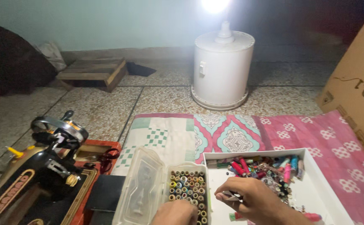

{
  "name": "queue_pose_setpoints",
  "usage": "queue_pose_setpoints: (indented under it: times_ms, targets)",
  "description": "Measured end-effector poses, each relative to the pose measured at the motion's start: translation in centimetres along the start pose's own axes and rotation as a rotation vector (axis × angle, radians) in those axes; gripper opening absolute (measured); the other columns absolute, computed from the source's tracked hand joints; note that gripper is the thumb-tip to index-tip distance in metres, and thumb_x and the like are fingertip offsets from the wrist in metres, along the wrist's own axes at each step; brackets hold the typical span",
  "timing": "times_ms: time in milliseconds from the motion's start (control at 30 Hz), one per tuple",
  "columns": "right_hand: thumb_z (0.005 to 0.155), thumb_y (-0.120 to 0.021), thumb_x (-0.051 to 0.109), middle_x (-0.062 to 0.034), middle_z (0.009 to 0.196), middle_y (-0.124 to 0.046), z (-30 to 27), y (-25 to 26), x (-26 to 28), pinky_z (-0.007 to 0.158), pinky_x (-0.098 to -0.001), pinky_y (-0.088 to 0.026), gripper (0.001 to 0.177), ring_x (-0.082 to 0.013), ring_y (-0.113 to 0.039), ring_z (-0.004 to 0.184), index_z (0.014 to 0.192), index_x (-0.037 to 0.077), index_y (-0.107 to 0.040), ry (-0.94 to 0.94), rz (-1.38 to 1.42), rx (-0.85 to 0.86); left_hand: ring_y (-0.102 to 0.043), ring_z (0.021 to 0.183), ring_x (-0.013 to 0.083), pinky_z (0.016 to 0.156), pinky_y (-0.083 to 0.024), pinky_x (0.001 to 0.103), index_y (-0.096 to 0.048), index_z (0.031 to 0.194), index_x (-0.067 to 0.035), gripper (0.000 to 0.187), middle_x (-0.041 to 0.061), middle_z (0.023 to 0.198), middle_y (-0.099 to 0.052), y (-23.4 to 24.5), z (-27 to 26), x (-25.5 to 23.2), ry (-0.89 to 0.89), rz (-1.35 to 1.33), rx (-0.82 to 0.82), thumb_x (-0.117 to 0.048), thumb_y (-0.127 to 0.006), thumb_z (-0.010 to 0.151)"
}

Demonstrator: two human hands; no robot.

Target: The person sorts through sewing materials in a white tray, picking up spools of thread and metallic components by hand and placing them into a separate clear plastic container.

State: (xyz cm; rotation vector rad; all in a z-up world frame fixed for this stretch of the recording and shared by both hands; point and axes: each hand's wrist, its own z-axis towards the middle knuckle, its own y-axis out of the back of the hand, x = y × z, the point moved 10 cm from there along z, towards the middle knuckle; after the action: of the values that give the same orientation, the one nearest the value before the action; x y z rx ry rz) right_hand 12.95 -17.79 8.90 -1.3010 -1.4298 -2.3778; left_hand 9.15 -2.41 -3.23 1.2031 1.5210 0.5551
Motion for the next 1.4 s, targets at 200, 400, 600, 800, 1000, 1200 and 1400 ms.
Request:
queue_pose_setpoints:
  times_ms: [200, 400, 600, 800, 1000, 1200, 1400]
  targets:
    - [0.089, -0.071, 0.026, -0.0054, 0.087, -0.079, -3.9, 3.9, -3.8, 0.073, -0.0386, -0.057, 0.018, -0.0251, -0.077, 0.083, 0.101, 0.013, -0.075, -0.289, -0.191, 0.226, -0.069, 0.092, 0.0301, 0.078, -0.052, 0.048, -0.07, 0.095, -0.016, 0.019, 0.008, 0.093, -0.069, 5.6, -2.2, -2.5, -0.036, -0.024, -0.355, -0.034, -0.073, 0.088]
    - [0.085, -0.068, 0.023, -0.0004, 0.086, -0.08, -11.9, 8.3, -11.7, 0.08, -0.0411, -0.057, 0.011, -0.0221, -0.077, 0.085, 0.092, 0.018, -0.075, -0.872, -0.496, 0.379, -0.07, 0.085, 0.0302, 0.073, -0.053, 0.047, -0.069, 0.098, -0.016, 0.016, 0.006, 0.093, -0.07, 8.3, -3.3, -4.9, -0.064, -0.12, -0.463, -0.029, -0.07, 0.089]
    - [0.085, -0.067, 0.029, -0.0061, 0.089, -0.074, -11.5, 5.3, -13.2, 0.082, -0.0439, -0.053, 0.015, -0.026, -0.072, 0.089, 0.09, 0.016, -0.072, -0.784, -0.631, 0.548, -0.07, 0.083, 0.0293, 0.071, -0.053, 0.045, -0.069, 0.098, -0.014, 0.015, 0.007, 0.087, -0.069, 7.4, -2.9, -6.0, -0.121, -0.12, -0.421, -0.028, -0.071, 0.09]
    - [0.088, -0.066, 0.034, -0.0053, 0.087, -0.075, -9.0, 3.2, -10.4, 0.08, -0.0429, -0.054, 0.02, -0.0259, -0.072, 0.087, 0.097, 0.017, -0.073, -0.666, -0.402, 0.495, -0.07, 0.082, 0.03, 0.071, -0.053, 0.043, -0.071, 0.091, -0.01, 0.012, 0.01, 0.086, -0.068, 7.7, -3.5, -7.8, -0.237, -0.248, -0.463, -0.022, -0.072, 0.091]
    - [0.092, -0.066, 0.041, -0.0083, 0.085, -0.07, -7.8, 2.9, -8.7, 0.077, -0.0449, -0.052, 0.03, -0.0288, -0.069, 0.084, 0.093, 0.012, -0.07, -0.606, -0.423, 0.455, -0.07, 0.081, 0.0297, 0.071, -0.054, 0.042, -0.072, 0.092, -0.008, 0.011, 0.01, 0.086, -0.068, 8.3, -3.4, -8.6, -0.288, -0.286, -0.507, -0.02, -0.07, 0.092]
    - [0.091, -0.067, 0.04, -0.0097, 0.082, -0.07, -6.4, 3.0, -6.8, 0.073, -0.045, -0.052, 0.029, -0.0313, -0.067, 0.079, 0.093, 0.012, -0.069, -0.535, -0.37, 0.359, -0.069, 0.08, 0.0297, 0.072, -0.053, 0.041, -0.071, 0.092, -0.006, 0.01, 0.011, 0.084, -0.07, 8.6, -3.5, -10.3, -0.386, -0.31, -0.563, -0.016, -0.071, 0.092]
    - [0.091, -0.068, 0.038, -0.0098, 0.082, -0.072, -6.6, 3.1, -6.7, 0.073, -0.0448, -0.052, 0.027, -0.0301, -0.07, 0.078, 0.093, 0.012, -0.07, -0.581, -0.363, 0.367, -0.068, 0.079, 0.0279, 0.071, -0.053, 0.04, -0.074, 0.093, -0.006, 0.009, 0.01, 0.084, -0.071, 8.3, -2.6, -11.9, -0.411, -0.398, -0.567, -0.014, -0.071, 0.092]
